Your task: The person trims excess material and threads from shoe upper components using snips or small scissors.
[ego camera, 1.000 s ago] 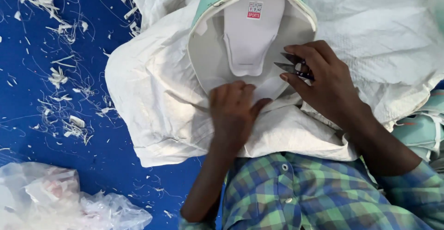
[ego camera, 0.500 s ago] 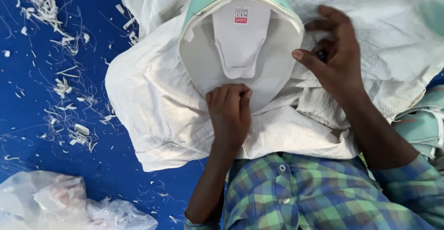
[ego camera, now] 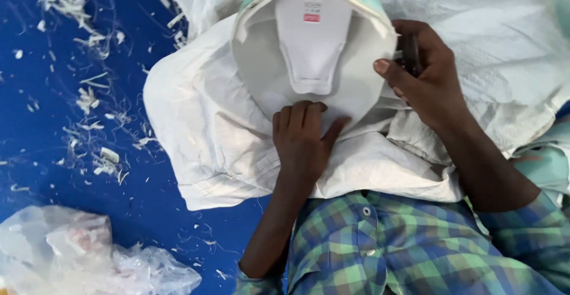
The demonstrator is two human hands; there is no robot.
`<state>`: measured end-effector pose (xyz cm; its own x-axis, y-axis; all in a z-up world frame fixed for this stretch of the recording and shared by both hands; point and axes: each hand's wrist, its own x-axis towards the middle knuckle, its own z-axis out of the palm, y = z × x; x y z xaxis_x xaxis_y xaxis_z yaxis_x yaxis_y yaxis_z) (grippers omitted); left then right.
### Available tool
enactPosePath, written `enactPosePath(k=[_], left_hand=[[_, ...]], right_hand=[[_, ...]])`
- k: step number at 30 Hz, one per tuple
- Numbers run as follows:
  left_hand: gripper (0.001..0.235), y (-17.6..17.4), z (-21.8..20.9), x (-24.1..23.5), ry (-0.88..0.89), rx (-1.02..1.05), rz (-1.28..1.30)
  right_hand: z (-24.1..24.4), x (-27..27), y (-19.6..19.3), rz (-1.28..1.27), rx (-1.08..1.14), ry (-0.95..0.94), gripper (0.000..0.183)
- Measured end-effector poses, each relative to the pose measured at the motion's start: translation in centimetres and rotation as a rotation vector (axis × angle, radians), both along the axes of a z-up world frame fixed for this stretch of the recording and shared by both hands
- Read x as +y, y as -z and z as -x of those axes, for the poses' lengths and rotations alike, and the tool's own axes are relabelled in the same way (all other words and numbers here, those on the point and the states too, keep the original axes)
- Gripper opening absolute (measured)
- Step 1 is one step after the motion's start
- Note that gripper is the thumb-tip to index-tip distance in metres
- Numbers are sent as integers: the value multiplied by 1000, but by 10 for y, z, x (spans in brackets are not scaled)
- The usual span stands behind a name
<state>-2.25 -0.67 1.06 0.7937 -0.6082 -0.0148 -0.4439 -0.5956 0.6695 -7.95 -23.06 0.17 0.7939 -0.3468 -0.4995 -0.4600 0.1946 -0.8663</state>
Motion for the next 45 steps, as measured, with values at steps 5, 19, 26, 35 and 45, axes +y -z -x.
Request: enactPosePath(k=[5, 19, 26, 35, 45], left_hand=[[9, 12, 9, -1, -73, 83, -28], [14, 6, 10, 25, -52, 495, 405], [20, -1, -24, 83, -419, 493, 894], [35, -8, -63, 55, -569, 89, 481], [46, 21, -86, -15, -251, 633, 330]], right_hand=[[1, 1, 0, 137, 50, -67, 49], [-12, 16, -50, 928, -306, -443, 50], [8, -2, 2, 649, -50, -105, 62], [-1, -8, 22, 308, -33, -113, 61], [4, -11, 31, 378, 26, -90, 64]])
